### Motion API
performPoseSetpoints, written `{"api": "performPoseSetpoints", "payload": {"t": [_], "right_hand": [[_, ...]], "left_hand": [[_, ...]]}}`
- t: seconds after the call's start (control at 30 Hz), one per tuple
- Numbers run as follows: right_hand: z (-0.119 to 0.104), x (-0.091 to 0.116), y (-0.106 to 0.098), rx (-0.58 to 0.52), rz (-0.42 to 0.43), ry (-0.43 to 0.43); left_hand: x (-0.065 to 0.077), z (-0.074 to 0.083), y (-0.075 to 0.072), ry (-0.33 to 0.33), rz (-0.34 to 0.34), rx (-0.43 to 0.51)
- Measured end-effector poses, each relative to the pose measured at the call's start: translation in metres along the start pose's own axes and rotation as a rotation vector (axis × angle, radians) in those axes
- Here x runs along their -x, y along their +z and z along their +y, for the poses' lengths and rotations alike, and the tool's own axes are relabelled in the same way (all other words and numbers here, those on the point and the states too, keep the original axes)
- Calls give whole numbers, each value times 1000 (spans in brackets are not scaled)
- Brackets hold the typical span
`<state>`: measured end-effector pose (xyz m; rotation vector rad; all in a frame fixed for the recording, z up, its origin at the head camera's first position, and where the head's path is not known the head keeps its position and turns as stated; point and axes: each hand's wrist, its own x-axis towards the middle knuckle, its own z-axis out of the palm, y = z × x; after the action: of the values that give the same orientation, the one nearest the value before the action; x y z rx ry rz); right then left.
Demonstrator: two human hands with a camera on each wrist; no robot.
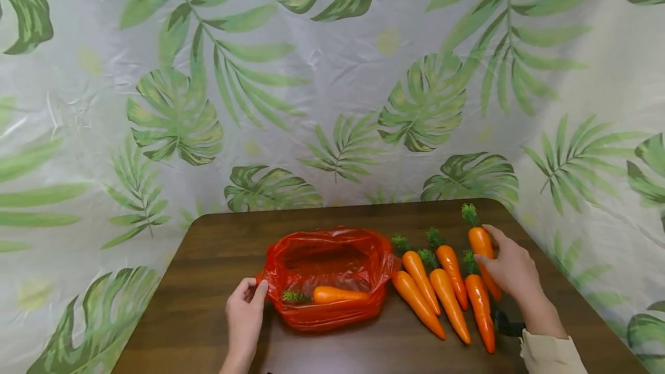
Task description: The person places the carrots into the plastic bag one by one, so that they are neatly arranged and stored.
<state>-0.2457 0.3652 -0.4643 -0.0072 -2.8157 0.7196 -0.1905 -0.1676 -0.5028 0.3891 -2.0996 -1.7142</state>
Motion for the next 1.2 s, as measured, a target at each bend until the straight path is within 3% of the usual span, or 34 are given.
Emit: {"api": "performPoseSetpoints", "payload": {"t": [0.57, 1.2], "right_hand": [[-44, -10, -8, -23, 8, -66], [-85, -15, -5, -113, 20, -111]], "left_hand": [[-1, 0, 1, 36, 14, 10], [0, 3, -1, 1, -4, 8]]}}
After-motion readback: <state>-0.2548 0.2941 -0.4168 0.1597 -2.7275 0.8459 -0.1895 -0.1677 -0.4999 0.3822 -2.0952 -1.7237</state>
